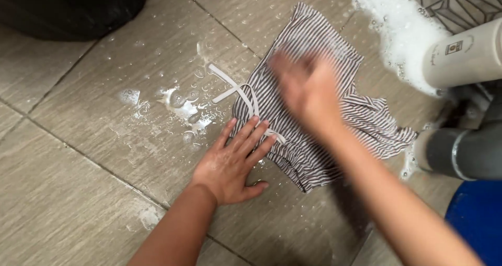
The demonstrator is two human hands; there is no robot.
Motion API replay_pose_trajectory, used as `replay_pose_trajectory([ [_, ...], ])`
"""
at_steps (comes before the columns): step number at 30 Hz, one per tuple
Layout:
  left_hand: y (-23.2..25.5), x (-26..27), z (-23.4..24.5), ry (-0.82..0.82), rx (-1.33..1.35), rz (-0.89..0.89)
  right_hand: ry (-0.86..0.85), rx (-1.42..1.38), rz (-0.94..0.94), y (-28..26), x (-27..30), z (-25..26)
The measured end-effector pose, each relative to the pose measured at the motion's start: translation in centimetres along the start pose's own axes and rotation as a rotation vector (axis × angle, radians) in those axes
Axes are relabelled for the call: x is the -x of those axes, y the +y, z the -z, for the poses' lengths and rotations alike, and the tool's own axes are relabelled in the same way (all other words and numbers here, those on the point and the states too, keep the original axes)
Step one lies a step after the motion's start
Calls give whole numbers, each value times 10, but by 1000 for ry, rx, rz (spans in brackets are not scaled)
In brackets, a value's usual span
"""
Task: Washing clothes and a sock by hand using a bucket and a brush.
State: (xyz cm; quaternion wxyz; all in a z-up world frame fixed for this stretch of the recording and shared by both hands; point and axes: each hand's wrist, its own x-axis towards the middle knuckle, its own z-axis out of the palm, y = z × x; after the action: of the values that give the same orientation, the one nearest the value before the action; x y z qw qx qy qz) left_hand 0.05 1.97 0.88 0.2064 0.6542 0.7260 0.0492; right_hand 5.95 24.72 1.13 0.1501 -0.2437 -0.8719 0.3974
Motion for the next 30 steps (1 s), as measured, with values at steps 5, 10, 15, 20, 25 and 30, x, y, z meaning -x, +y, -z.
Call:
replay_pose_trajectory([
  [5,-2,2,1,9,-10,-6,71,558,269,35,17,9],
  [10,0,-1,-4,35,-23,-13,445,785,305,126,-35,62],
  [15,-1,-1,-3,86,-20,-17,23,436,253,33,20,37],
  [20,1,0,-6,101,-8,-25,15,392,-28,66,6,44],
  [25,1,2,-6,111,-22,-29,333,751,273,92,-15,71],
  [30,-2,-1,-9,160,12,-35,-124,152,-444,-72,12,40],
])
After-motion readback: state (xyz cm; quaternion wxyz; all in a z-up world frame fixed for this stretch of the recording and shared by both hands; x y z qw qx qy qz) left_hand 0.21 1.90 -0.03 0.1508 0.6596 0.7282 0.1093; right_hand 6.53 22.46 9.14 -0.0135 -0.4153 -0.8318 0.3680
